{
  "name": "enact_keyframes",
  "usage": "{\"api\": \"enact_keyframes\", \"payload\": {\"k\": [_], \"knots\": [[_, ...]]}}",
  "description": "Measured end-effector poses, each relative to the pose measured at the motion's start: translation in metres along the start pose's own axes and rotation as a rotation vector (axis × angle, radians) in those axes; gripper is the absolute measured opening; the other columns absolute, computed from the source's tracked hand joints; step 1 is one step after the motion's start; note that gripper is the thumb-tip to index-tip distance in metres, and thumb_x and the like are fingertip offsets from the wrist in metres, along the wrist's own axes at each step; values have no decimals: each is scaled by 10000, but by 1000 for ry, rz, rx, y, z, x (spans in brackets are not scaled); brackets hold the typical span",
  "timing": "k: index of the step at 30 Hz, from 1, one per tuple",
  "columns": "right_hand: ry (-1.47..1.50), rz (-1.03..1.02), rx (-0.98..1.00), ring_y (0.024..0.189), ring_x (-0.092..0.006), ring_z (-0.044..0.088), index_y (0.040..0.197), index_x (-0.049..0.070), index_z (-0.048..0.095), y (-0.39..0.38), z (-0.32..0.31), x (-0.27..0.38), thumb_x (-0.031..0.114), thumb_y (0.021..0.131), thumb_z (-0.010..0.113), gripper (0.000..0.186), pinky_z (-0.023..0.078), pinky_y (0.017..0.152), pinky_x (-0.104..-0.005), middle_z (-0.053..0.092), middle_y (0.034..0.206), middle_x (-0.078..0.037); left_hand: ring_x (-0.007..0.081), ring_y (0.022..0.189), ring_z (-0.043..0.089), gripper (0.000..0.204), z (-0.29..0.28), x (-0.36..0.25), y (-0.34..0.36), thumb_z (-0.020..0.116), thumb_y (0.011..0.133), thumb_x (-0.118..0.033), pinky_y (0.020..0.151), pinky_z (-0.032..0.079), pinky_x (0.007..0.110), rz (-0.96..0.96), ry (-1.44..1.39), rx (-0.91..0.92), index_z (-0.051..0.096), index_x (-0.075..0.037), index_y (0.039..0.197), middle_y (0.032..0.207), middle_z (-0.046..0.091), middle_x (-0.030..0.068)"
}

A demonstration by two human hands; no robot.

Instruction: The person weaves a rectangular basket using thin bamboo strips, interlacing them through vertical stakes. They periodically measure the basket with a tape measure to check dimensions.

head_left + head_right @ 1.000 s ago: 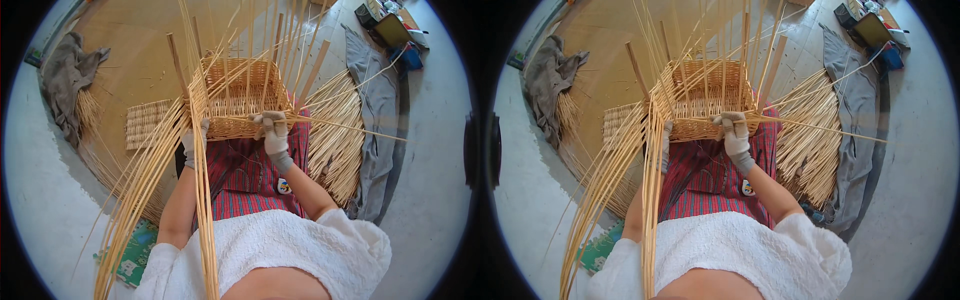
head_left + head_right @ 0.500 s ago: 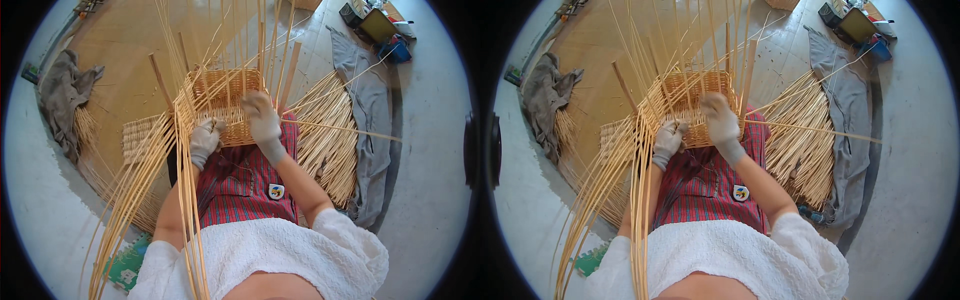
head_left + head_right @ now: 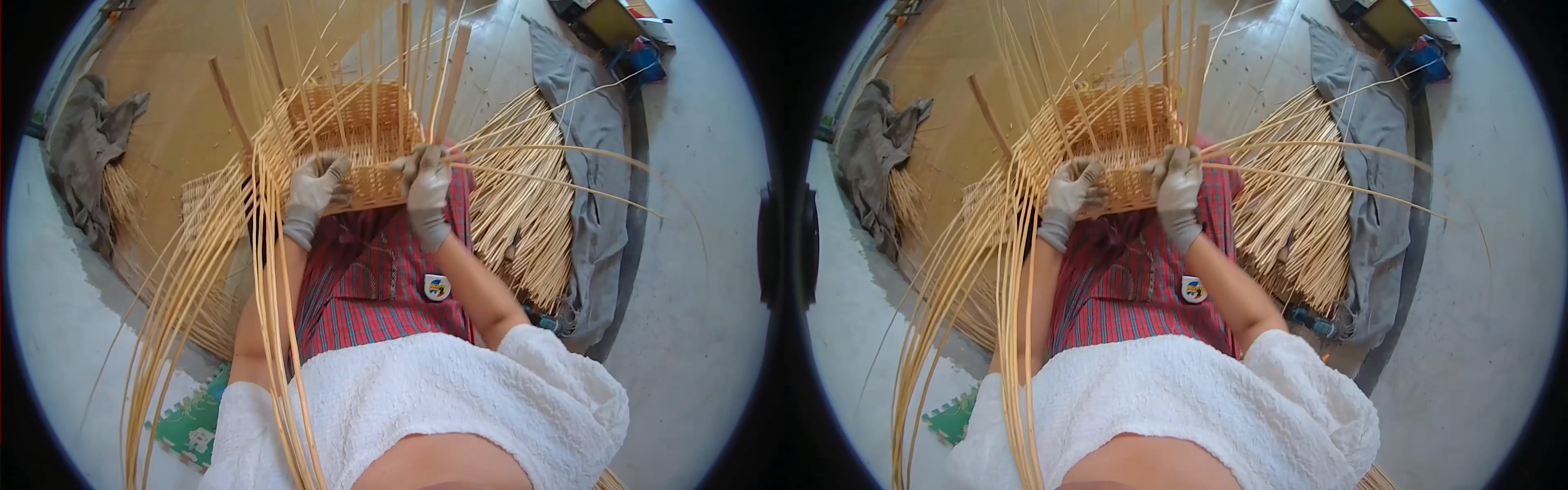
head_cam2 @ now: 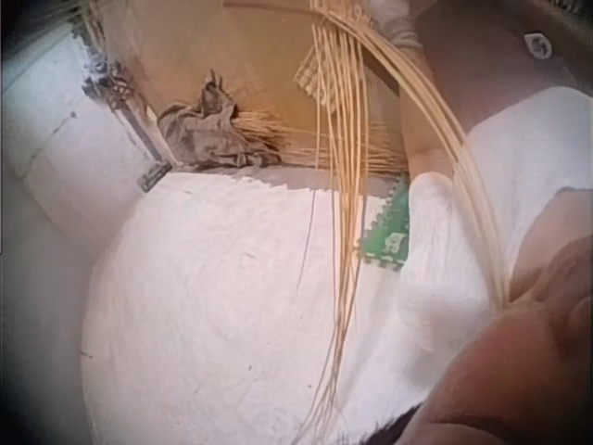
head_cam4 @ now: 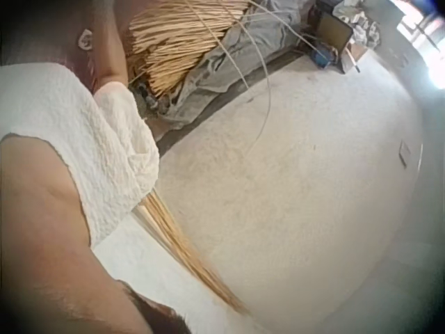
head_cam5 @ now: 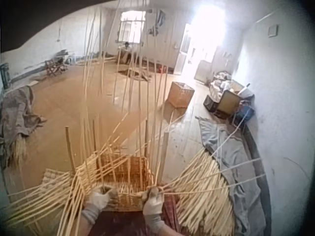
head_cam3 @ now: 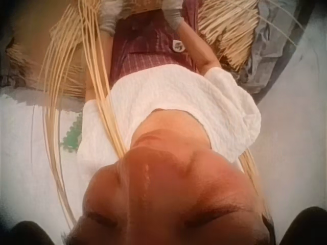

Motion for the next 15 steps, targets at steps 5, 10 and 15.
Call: {"api": "enact_keyframes", "payload": {"k": [5,10,15], "knots": [[-560,-341,54,630,-153,600,1067,61,572,-30,11,-3,230,1052,547,172,494,578,-280,687,853,-99,207,657,718,455,1,10,5,763,938,-338,494,600,336,-79,105,-103,622,-4,1213,1102,690,182],[-161,-120,-6,666,-114,618,1126,76,533,11,-48,75,104,1031,595,117,461,534,-225,744,955,-133,207,699,716,481,37,-55,-24,603,1040,-238,556,605,340,515,-24,4,462,-93,1477,1317,604,186],[-249,-106,-9,764,-142,675,1124,77,541,12,-45,78,41,1012,591,128,497,574,-245,749,993,-126,167,727,647,161,80,-1,14,584,1020,-130,654,539,306,12,418,236,625,-62,1160,913,702,80]]}}
Point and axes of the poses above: each hand's wrist, its own y-axis towards the middle knuckle, its own z-axis out of the palm, x = y × z, the point moved 7 cm from there along y, towards the middle knuckle
